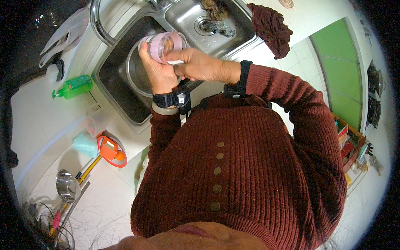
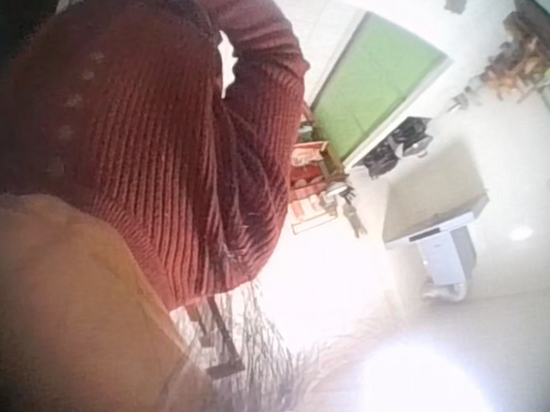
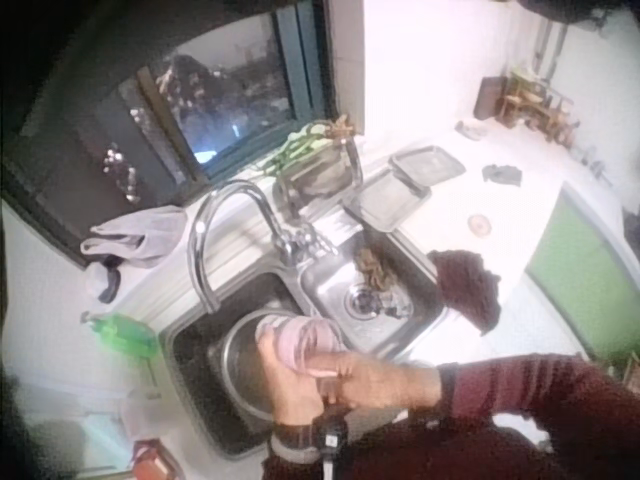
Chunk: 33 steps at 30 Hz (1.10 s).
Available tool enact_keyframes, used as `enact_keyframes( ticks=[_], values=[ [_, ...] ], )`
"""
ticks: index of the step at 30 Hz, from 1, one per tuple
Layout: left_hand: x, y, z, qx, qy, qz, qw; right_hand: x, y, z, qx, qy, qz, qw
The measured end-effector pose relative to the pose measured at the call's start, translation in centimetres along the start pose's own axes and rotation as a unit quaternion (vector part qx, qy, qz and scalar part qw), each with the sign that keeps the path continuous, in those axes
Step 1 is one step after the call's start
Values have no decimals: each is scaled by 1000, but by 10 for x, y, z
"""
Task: The person wipes several metal and plastic containers on a wooden shelf with a dark cloth, then takes a pink plastic container to the kitchen sink. They rinse the container under running water and scrub its interior with a white sponge before rinsing again.
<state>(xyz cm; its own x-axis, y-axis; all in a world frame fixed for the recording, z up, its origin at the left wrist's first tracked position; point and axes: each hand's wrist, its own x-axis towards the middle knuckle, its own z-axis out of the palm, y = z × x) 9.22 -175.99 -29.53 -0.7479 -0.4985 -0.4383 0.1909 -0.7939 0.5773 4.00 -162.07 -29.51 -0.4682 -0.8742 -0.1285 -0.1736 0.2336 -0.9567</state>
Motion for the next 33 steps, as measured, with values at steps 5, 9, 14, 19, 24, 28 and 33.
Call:
enact_keyframes(
  ticks=[5, 9, 14, 19, 24, 28, 33],
  values=[
    [2, -1, -12, 56, 30, -23, 998, 8, 15, -24, -442, 14, -244, 863],
    [6, -8, -15, -4, 10, -33, 999, 18, 24, -25, -427, 63, -299, 851],
    [3, -11, -14, -66, -21, 6, 998, 20, 8, 6, -134, 183, -192, 955],
    [5, -7, -22, -34, 25, -8, 999, 14, 10, -13, -298, 32, -194, 934],
    [6, -13, -21, -12, 56, -16, 998, 26, 21, -65, -672, 4, -340, 658],
    [8, -9, -11, 2, 51, 27, 998, 16, 20, -32, -611, 31, -246, 752],
    [2, -9, -16, 29, 38, 7, 999, -5, 23, 2, -47, -60, 30, 997]
  ],
)
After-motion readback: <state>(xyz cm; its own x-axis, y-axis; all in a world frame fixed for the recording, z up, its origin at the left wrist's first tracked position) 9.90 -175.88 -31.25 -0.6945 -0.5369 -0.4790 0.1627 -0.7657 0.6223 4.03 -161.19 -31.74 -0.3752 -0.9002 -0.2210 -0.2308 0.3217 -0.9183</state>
